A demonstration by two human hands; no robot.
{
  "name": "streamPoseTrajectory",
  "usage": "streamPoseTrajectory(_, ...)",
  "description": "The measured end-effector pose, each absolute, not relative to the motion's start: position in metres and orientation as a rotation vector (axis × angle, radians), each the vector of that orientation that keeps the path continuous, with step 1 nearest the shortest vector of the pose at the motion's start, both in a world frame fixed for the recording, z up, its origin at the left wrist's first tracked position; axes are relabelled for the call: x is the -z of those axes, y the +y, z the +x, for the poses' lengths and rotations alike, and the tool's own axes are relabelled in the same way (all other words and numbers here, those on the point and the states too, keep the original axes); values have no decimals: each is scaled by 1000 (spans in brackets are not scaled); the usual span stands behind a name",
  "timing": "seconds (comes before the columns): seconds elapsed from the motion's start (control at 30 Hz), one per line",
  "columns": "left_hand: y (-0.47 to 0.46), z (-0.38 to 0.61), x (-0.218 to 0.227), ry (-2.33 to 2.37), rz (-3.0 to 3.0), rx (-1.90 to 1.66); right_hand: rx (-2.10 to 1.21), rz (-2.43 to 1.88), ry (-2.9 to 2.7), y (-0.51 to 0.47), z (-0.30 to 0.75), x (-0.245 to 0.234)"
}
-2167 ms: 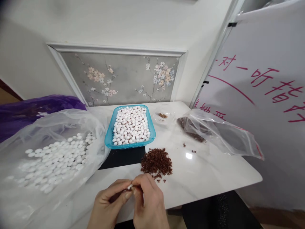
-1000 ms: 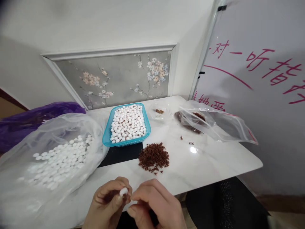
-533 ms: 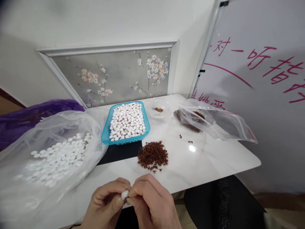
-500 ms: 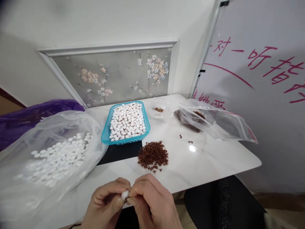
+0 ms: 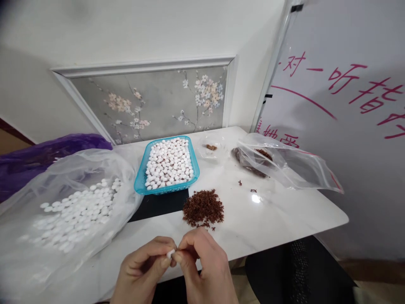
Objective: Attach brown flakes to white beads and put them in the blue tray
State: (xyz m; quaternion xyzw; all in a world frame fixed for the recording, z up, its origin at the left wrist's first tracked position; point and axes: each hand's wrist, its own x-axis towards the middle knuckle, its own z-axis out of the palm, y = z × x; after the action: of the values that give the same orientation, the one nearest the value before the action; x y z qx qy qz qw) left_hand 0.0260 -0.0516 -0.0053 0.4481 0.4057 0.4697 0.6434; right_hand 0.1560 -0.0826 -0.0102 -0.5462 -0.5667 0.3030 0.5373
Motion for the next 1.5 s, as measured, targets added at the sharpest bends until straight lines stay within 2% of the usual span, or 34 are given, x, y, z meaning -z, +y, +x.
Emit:
streamPoseTrajectory(0.13,-47,34,-4,915,593,-1000,-719,-1324,-1346,-79,167,14)
streamPoseTrajectory(0.27,-42,34,-17,872,231,-953,-420,-1543,-1408,-77,193,29)
streamPoseTrajectory(0.4,-42,29,-24,782,87,-943,-207,-1846,-1612,-76,210,52)
streamPoseTrajectory(0.6,-48,30,-25,760,82,-929,12,-1966,-1713,-74,208,71)
streamPoseTrajectory(0.73,-23,29,-28,907,467,-1040,-39,-1996,-1725,-74,209,70)
streamPoseTrajectory(0.87,31,26,-31,1261,1436,-1289,-38,-1975,-1704,-75,207,70)
streamPoseTrajectory(1.0,60,17,-36,1388,1693,-1330,89,-1946,-1751,-77,198,73)
streamPoseTrajectory(1.2,42,-54,-45,1875,2153,-808,123,-1904,-1757,-77,196,80)
streamPoseTrajectory(1.33,30,-108,-41,1915,2136,-596,74,-1895,-1724,-78,196,76)
streamPoseTrajectory(1.5,28,-119,-28,1876,2181,-362,78,-1956,-1647,-78,196,75)
